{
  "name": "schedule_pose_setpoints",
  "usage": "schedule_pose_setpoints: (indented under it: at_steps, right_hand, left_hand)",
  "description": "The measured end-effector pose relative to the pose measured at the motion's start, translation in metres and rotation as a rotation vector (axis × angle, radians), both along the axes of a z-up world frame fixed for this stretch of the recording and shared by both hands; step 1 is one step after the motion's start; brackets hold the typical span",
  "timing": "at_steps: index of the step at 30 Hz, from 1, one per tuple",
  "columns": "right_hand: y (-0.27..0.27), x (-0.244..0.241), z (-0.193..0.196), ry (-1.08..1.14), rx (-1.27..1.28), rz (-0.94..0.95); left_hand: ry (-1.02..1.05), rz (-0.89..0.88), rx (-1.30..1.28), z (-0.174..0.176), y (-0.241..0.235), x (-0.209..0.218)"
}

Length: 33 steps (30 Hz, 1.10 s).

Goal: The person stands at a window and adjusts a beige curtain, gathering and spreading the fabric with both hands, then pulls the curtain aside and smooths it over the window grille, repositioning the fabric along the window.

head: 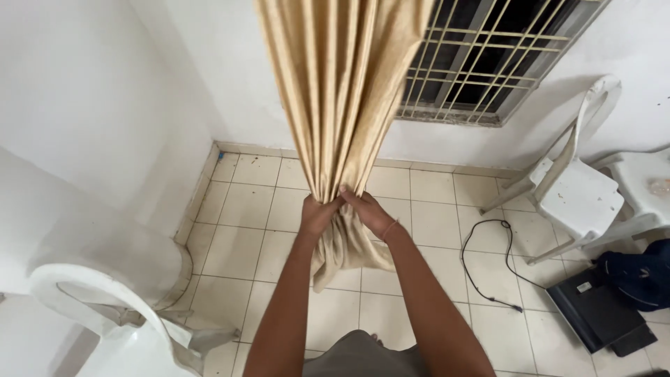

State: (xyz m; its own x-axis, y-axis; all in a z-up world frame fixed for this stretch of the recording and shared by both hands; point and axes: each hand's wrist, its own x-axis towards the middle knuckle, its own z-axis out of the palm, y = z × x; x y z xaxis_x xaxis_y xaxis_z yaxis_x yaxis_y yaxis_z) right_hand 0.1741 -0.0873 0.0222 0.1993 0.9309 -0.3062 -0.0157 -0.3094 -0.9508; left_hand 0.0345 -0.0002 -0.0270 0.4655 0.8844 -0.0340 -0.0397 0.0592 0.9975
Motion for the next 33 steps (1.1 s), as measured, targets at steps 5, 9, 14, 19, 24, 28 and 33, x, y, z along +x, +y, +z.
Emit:
schedule_pose_setpoints:
  at_steps: [5,9,14,19,24,28,33]
  right_hand:
    - [0.001,0.005,-0.017,-0.051,-0.012,-0.277]
    - [-0.009,0.022,-0.001,0.108,0.125,-0.492]
    - [-0.003,-0.005,0.033,0.588,0.274,-0.509]
    - [0.037,-0.045,0.006,0.672,0.380,-0.372]
    - [0.048,-0.041,-0.002,0.459,0.152,-0.519]
    - [0.030,-0.020,-0.021,0.497,0.154,-0.582]
    - [0.033,-0.054,0.014,0.284,0.235,-0.526]
  left_hand:
    - [0.228,0.075,0.088,0.021,0.008,-0.042]
    - [0.038,0.144,-0.053,-0.014,0.039,-0.075]
    - [-0.012,0.034,-0.092,-0.008,0.038,-0.071]
    - [0.135,-0.218,0.002,0.006,0.027,-0.054]
    - [0.334,-0.005,-0.095,-0.022,0.064,-0.074]
    - [0.298,0.108,-0.134,-0.002,0.084,-0.099]
    - [0.063,-0.179,-0.243,-0.020,0.097,-0.097]
